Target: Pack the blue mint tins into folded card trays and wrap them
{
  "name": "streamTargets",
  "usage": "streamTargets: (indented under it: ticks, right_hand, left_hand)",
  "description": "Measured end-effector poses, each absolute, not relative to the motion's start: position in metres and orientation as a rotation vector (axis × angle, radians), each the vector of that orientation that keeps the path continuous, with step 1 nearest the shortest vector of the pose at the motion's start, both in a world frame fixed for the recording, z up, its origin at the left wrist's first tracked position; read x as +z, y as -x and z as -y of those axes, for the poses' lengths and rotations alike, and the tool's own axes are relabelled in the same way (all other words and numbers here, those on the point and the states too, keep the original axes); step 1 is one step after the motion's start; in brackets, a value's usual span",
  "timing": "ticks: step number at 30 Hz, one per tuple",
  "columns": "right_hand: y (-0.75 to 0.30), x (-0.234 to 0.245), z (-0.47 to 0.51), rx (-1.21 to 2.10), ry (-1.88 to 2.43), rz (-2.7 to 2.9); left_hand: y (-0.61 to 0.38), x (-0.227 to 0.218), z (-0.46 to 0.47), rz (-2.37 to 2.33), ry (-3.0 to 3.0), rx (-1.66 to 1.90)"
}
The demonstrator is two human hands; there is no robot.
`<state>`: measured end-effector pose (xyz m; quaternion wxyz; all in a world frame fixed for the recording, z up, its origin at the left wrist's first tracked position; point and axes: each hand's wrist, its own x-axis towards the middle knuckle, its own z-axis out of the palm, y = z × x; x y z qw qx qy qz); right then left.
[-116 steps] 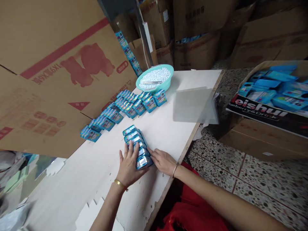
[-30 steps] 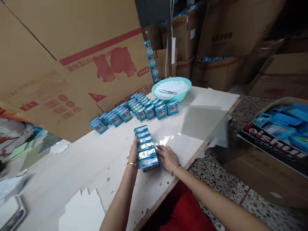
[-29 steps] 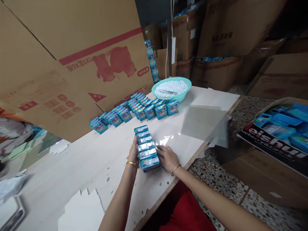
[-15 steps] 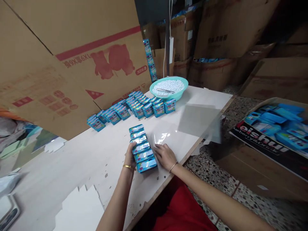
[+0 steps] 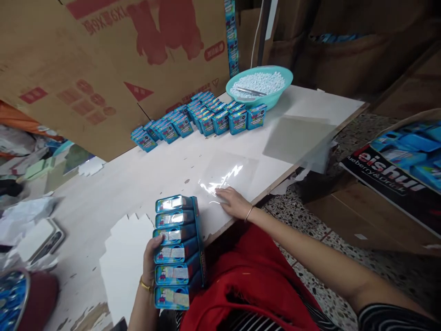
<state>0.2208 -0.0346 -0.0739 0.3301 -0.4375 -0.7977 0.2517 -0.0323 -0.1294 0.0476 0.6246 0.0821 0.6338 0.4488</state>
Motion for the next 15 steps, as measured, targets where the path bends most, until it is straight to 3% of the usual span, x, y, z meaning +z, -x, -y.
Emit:
streamTargets:
  ticks: [7,15]
  right_hand:
    - [-0.225,-0.083,0.041,0.672,1.067,1.897]
    - [-0.223,-0.054,0.042,0.625,1.062,1.528]
  left_hand:
    - [-0.005,0.037,0.117,-1.275,-0.392,0.751]
    - [-0.017,0.030,0.100,-1.317,-0.564,0.589]
